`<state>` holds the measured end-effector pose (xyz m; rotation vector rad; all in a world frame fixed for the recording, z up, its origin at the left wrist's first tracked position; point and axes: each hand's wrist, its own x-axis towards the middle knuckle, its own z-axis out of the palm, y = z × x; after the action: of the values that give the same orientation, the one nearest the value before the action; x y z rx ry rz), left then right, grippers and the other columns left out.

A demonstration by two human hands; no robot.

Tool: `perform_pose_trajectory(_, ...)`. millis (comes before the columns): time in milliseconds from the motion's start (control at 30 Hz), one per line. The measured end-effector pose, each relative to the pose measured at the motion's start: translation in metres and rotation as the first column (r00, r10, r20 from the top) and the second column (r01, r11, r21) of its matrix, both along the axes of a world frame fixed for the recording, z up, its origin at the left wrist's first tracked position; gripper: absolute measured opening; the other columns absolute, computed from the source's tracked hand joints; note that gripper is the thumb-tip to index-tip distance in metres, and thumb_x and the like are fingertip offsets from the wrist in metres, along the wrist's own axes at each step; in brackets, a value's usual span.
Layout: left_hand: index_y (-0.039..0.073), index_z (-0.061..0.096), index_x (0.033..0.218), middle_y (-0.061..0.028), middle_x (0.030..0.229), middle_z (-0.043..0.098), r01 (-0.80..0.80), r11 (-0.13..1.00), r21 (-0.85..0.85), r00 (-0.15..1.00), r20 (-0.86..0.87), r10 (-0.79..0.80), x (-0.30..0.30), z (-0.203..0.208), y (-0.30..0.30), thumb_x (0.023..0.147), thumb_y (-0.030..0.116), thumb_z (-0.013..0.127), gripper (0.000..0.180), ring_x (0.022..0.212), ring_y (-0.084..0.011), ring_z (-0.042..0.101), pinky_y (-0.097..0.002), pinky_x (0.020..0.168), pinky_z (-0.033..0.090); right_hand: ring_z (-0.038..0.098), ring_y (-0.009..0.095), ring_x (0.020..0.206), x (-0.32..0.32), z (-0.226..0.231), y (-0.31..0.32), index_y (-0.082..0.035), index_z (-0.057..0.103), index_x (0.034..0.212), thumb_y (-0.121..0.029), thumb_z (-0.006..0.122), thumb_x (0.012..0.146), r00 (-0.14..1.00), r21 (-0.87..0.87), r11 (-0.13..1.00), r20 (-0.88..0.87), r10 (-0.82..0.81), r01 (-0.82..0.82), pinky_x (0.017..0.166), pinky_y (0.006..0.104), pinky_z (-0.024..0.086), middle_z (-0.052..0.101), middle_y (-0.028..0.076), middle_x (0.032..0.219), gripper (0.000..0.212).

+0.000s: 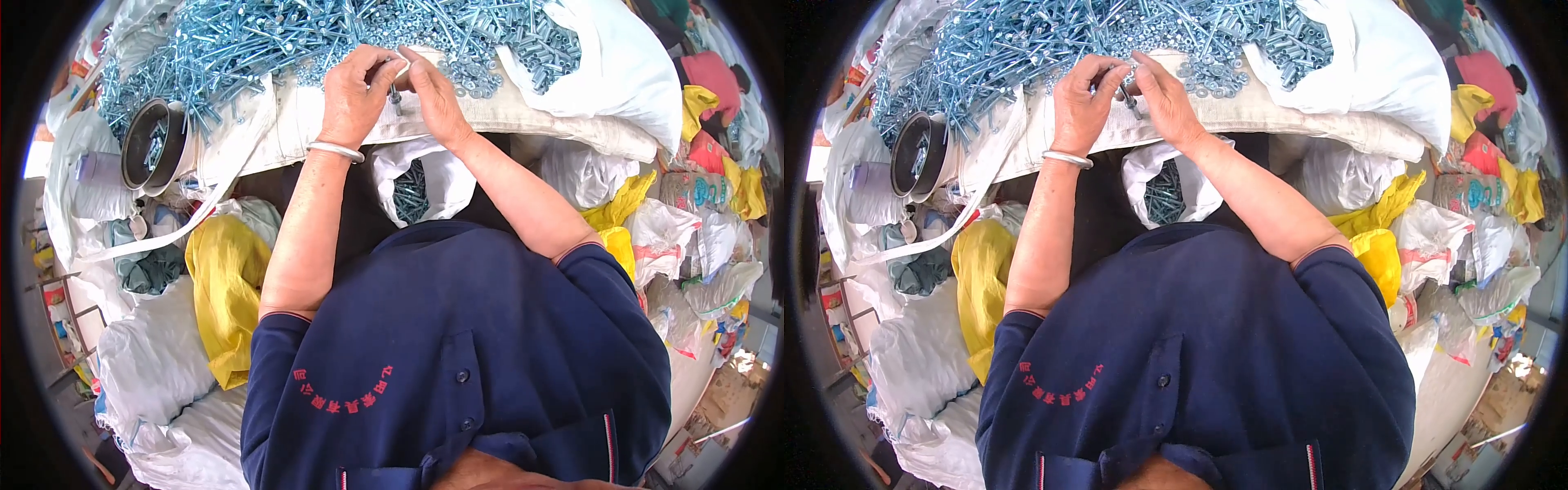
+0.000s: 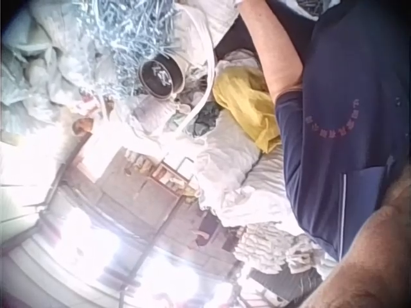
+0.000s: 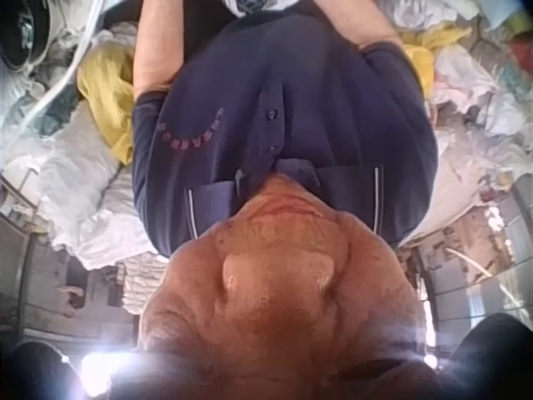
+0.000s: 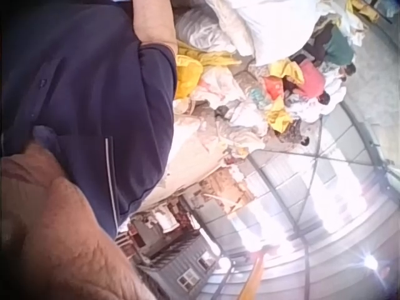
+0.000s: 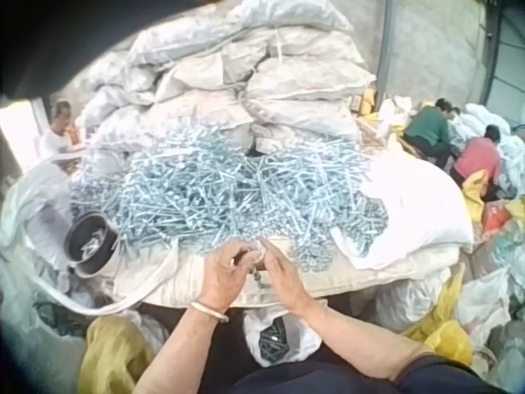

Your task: The person assembles small plastic components onto blue metal screws using a handheld tool.

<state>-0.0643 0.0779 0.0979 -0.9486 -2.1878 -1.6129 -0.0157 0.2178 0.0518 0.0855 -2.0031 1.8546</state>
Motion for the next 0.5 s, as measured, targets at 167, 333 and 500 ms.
perform_pose_trajectory(167, 0.004, 0.068, 0.09, -0.0093, 0.081, 0.066, 0.002, 1.0, -0.017, 0.998, -0.067, -0.003, 0.001, 0.0, 0.002, 0.084, 0.012, 0.071, 0.01, 0.068, -0.0213, 0.064, -0.0297, 0.063, 0.05, 0.061, 0.018, 0.096, -0.004, -0.007, 0.007, 0.003, 0.042, 0.139, -0.047, 0.038, 0.102, 0.999, 0.026, 1.0, -0.042, 0.001, 0.0, 0.097, 0.0315, 0.041, 0.066, 0.009, 0.081, 0.062)
perform_pose_trajectory(333, 0.003, 0.068, 0.09, -0.0071, 0.078, 0.065, 0.022, 0.999, -0.026, 0.994, -0.108, -0.025, 0.002, 0.001, 0.003, 0.085, 0.011, 0.07, 0.009, 0.063, -0.016, 0.059, -0.0269, 0.06, 0.049, 0.059, 0.015, 0.084, -0.013, -0.004, 0.03, 0.004, 0.063, 0.095, -0.041, 0.036, 0.104, 0.978, 0.116, 0.978, -0.135, -0.156, 0.172, 0.092, 0.0325, 0.044, 0.063, 0.009, 0.085, 0.053)
perform_pose_trajectory(500, 0.002, 0.069, 0.089, -0.0007, 0.077, 0.067, 0.089, 0.962, 0.259, 0.924, 0.339, -0.177, -0.005, -0.004, -0.011, 0.09, 0.012, 0.068, 0.01, 0.061, -0.0047, 0.054, -0.0216, 0.058, 0.046, 0.054, 0.014, 0.066, 0.012, 0.012, 0.013, 0.002, 0.062, 0.094, -0.039, 0.042, 0.102, 0.974, 0.18, 0.964, 0.15, 0.17, -0.196, 0.081, 0.0333, 0.046, 0.059, 0.006, 0.075, 0.046)
